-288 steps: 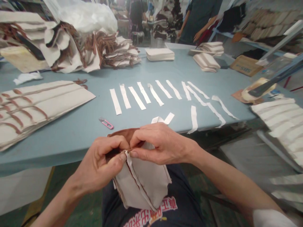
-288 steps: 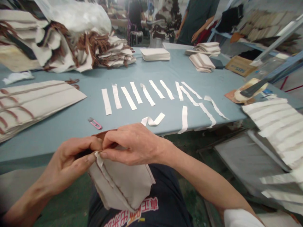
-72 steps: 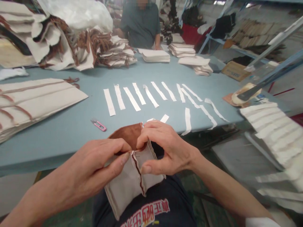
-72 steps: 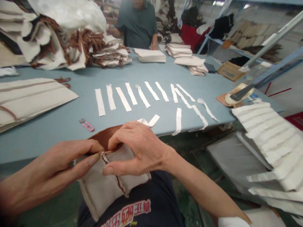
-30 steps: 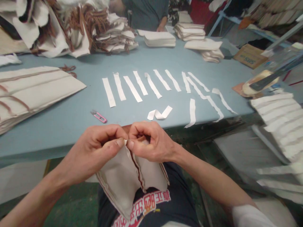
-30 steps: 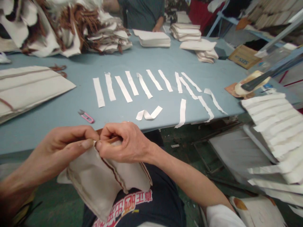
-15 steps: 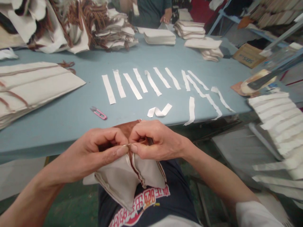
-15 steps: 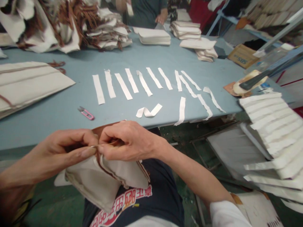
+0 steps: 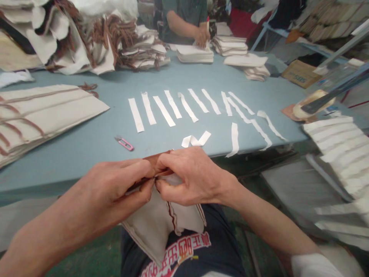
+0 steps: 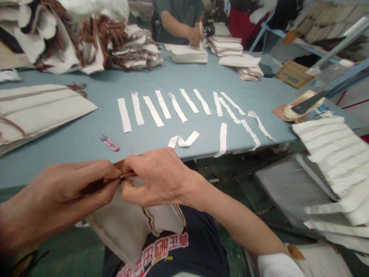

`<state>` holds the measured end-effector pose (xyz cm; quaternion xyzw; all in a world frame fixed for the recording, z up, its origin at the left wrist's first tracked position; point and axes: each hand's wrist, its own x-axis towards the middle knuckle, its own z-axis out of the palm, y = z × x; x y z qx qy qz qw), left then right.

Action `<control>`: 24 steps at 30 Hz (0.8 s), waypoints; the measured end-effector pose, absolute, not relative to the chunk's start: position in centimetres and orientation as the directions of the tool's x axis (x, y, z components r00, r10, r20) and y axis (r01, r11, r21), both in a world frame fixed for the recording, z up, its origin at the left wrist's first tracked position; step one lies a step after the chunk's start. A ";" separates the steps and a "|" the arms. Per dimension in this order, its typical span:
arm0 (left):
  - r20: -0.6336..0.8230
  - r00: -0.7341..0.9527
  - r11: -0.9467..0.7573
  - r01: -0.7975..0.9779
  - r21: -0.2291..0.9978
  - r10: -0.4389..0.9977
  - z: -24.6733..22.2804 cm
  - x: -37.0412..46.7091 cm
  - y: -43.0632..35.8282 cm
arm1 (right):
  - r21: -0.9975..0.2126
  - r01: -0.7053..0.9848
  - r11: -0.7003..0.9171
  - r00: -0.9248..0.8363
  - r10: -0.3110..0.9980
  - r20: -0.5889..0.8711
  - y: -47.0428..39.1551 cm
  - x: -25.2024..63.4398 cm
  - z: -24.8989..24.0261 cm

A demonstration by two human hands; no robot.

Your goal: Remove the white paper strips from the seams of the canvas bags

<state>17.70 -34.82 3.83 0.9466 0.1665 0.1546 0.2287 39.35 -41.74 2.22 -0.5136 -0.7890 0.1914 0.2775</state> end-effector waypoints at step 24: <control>0.365 0.892 -0.943 0.160 0.291 0.265 1.3 16.1 -33.3 | -0.986 0.160 0.045 -0.465 0.885 -0.035 -39.0 39.2 1.7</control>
